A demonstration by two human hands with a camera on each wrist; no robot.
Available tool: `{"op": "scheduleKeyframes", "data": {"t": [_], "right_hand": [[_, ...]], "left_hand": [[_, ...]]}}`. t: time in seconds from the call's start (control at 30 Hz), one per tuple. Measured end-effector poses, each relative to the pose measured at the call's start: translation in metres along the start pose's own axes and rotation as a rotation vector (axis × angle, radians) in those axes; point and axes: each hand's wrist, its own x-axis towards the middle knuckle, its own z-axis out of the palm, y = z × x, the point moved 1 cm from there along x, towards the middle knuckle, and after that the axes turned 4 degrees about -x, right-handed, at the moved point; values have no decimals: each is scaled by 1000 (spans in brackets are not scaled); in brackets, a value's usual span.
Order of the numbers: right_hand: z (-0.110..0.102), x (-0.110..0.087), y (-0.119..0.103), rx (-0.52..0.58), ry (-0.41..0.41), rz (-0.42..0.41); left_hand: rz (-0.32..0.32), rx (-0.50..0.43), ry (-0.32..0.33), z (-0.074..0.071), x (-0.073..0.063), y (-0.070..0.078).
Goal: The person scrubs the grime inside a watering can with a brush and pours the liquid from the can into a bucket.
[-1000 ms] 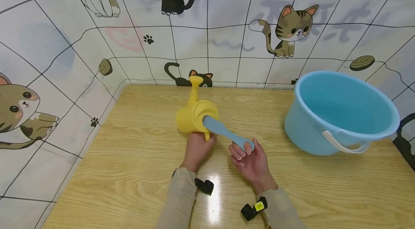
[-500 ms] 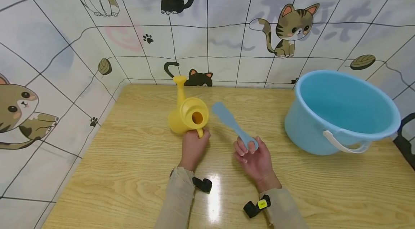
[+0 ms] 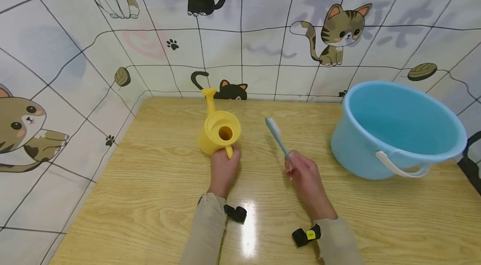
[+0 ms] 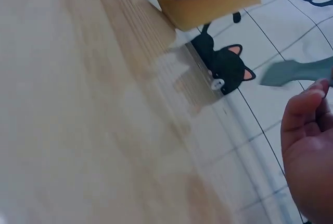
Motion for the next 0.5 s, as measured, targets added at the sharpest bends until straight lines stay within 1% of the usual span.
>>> {"op": "scheduleKeyframes", "data": {"t": [0.03,0.1,0.17,0.23,0.33,0.43,0.5], "right_hand": [[-3,0,-2,-81,46,23],[-9,0,-5,-225,112,66],[-16,0,-8,-348,158,104],[-23,-1,-10,-443,190,126],[-31,-1,-12,-546,227,141],[-37,0,-14,-657,258,133],[-38,0,-16,-769,266,109]], "left_hand": [[4,1,5,0,0,0],[11,2,12,-1,0,1],[22,-2,16,-1,0,2],[34,-6,19,-2,0,2],[48,-13,22,-3,0,2],[59,-26,19,-5,-1,3],[65,-72,7,-6,-1,4]]}}
